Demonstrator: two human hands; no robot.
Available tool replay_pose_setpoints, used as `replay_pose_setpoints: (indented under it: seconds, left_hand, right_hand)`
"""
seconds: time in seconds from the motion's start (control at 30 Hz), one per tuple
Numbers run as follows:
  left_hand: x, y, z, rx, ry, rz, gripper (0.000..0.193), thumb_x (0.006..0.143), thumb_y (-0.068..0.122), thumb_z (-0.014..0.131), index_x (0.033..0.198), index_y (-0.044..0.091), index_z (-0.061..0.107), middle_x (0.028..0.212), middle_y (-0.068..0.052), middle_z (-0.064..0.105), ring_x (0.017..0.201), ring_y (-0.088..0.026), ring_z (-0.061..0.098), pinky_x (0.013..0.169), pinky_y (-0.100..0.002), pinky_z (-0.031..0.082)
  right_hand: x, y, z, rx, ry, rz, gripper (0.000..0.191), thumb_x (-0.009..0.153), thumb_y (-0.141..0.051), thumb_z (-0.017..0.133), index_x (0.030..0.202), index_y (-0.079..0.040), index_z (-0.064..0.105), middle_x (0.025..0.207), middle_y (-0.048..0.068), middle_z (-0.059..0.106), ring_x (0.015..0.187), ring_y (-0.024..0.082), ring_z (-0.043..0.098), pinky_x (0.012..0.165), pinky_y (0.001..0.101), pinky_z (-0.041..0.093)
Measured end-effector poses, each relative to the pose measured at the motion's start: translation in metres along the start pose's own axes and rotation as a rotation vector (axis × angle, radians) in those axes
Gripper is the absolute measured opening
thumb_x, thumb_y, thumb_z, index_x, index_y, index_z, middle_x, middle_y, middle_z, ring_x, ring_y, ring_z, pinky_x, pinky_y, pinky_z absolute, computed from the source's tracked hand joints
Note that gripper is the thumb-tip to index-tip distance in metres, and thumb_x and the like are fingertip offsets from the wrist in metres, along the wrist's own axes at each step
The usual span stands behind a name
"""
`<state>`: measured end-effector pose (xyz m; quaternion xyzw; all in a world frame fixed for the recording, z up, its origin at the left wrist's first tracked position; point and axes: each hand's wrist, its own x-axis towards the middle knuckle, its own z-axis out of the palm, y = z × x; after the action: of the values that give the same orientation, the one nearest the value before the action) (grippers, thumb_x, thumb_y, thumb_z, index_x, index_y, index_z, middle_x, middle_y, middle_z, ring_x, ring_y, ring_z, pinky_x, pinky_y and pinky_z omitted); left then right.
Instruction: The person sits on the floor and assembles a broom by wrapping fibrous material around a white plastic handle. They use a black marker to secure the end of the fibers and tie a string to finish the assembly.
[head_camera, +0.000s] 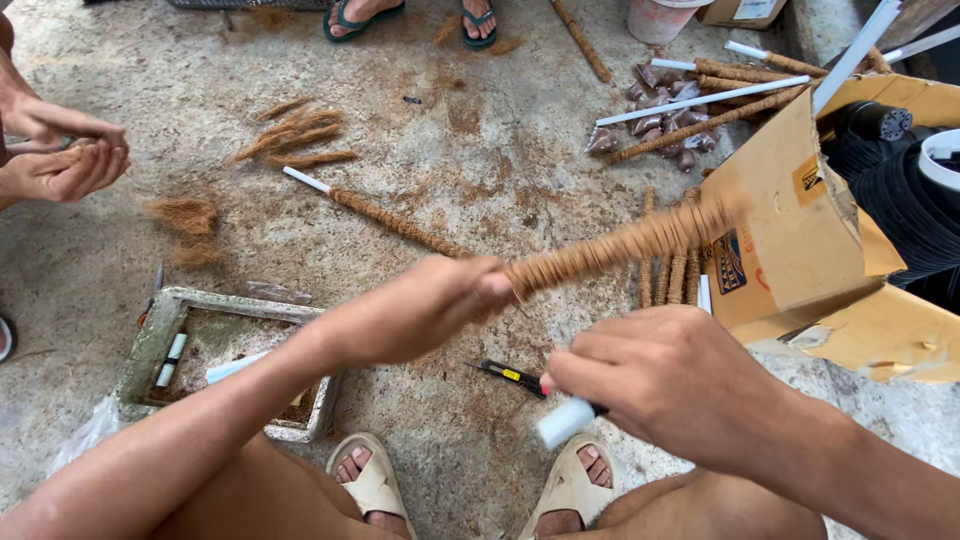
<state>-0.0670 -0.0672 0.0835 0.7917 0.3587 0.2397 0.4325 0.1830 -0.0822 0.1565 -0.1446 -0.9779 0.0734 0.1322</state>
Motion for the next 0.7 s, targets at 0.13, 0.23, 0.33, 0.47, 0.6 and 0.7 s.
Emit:
replay_pose_setpoints:
  seconds: [0.13, 0.23, 0.33, 0.47, 0.6, 0.7]
  left_hand:
    - [0.001, 0.017, 0.024, 0.216, -0.112, -0.055, 0.038, 0.106, 0.039, 0.041, 0.097, 0.005, 0.056, 0.061, -0.005, 0.058, 0.055, -0.026, 0.06, 0.058, -0.046, 0.051]
    - [-0.002, 0.031, 0.036, 0.316, -0.219, 0.018, 0.041, 0.105, 0.042, 0.039, 0.096, 0.006, 0.056, 0.06, -0.007, 0.058, 0.052, -0.032, 0.062, 0.055, -0.048, 0.051]
    - [-0.006, 0.039, 0.04, 0.322, -0.318, 0.009, 0.048, 0.105, 0.047, 0.034, 0.089, 0.007, 0.054, 0.06, -0.005, 0.056, 0.047, -0.028, 0.059, 0.05, -0.044, 0.052]
    - [-0.007, 0.035, 0.038, 0.27, -0.215, 0.145, 0.049, 0.105, 0.049, 0.032, 0.086, 0.009, 0.053, 0.059, -0.006, 0.054, 0.043, -0.026, 0.053, 0.047, -0.042, 0.05]
    - [-0.002, 0.019, 0.026, 0.05, 0.02, 0.212, 0.055, 0.112, 0.052, 0.029, 0.089, 0.007, 0.052, 0.066, -0.003, 0.057, 0.056, -0.018, 0.061, 0.057, -0.035, 0.056]
    - [0.002, 0.009, 0.014, -0.034, 0.214, 0.131, 0.046, 0.111, 0.041, 0.036, 0.096, 0.002, 0.053, 0.068, -0.01, 0.055, 0.059, -0.023, 0.057, 0.059, -0.038, 0.049]
  right_hand:
    - [0.013, 0.003, -0.025, 0.052, -0.171, 0.046, 0.006, 0.084, -0.019, 0.072, 0.087, -0.015, 0.069, 0.068, -0.002, 0.068, 0.059, 0.013, 0.068, 0.052, 0.0338, 0.052]
    - [0.024, 0.025, -0.045, 0.177, -0.422, 0.289, 0.005, 0.089, -0.026, 0.071, 0.089, -0.021, 0.07, 0.067, -0.005, 0.067, 0.054, 0.01, 0.063, 0.052, 0.0309, 0.048]
    - [0.028, 0.048, -0.046, 0.294, -0.567, 0.448, 0.018, 0.089, -0.033, 0.072, 0.081, -0.018, 0.068, 0.057, 0.0, 0.06, 0.048, 0.014, 0.055, 0.05, 0.0332, 0.043]
    - [0.026, 0.078, -0.003, 0.611, -0.392, 0.291, 0.034, 0.097, -0.032, 0.066, 0.071, -0.01, 0.062, 0.058, -0.002, 0.048, 0.049, 0.012, 0.044, 0.046, 0.0317, 0.036]
    - [0.007, 0.085, 0.049, 1.088, -0.091, 0.538, 0.03, 0.1, -0.036, 0.059, 0.081, -0.013, 0.059, 0.068, -0.008, 0.048, 0.059, 0.009, 0.046, 0.051, 0.0287, 0.038]
    - [-0.006, 0.066, 0.079, 1.283, 0.184, 0.724, 0.032, 0.101, -0.036, 0.059, 0.08, -0.011, 0.061, 0.061, -0.006, 0.045, 0.05, 0.009, 0.038, 0.044, 0.0281, 0.03]
